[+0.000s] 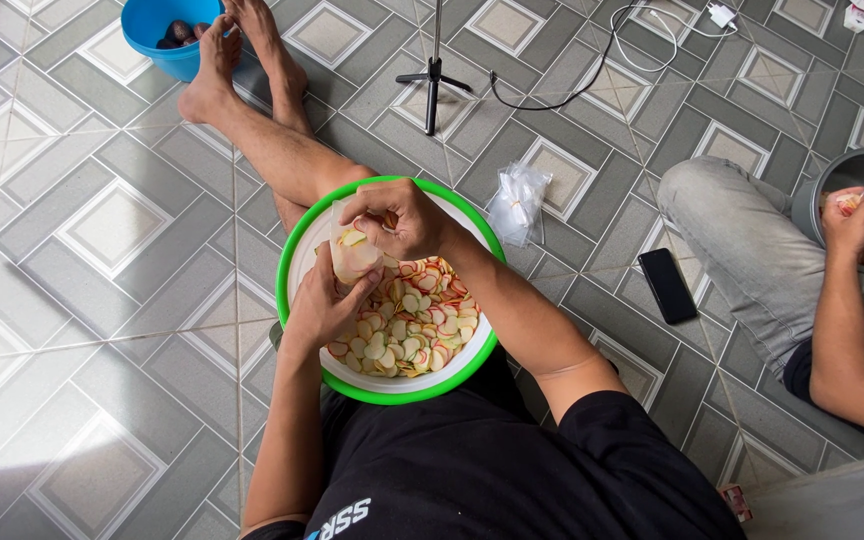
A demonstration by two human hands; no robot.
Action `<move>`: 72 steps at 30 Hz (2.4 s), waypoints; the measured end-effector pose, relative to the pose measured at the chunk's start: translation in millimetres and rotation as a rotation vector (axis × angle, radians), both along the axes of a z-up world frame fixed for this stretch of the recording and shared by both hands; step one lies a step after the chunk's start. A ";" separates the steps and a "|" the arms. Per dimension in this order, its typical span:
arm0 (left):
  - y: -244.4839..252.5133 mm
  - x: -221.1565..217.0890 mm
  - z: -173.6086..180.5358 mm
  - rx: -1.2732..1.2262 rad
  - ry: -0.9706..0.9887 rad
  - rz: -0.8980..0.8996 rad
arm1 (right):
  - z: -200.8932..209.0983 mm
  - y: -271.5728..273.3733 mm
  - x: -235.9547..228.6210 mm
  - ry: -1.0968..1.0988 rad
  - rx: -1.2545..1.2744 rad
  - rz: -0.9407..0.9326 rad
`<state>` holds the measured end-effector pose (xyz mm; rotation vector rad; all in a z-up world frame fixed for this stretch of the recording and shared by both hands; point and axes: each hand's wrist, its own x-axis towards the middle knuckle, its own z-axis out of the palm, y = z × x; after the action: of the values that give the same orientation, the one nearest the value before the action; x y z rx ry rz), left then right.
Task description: Packaging small snack pieces into individual plastic bags from a large bowl while sitting on the floor.
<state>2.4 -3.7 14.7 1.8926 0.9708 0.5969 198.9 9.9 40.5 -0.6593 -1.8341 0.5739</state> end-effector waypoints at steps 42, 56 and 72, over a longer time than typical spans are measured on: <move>-2.6 2.5 9.7 0.052 -0.014 0.000 | -32.3 9.5 28.7 -0.806 -0.951 -0.047; 3.5 -1.1 -19.8 0.182 -0.099 -0.003 | 21.0 -2.8 3.4 -0.068 -0.146 -0.178; 4.3 -2.7 -19.5 0.200 -0.121 -0.025 | -0.3 6.8 11.7 -0.264 -0.243 -0.200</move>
<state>-0.3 0.6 -4.8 2.0149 0.8335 0.8094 210.6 16.7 40.2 -1.1134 -1.9268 0.6035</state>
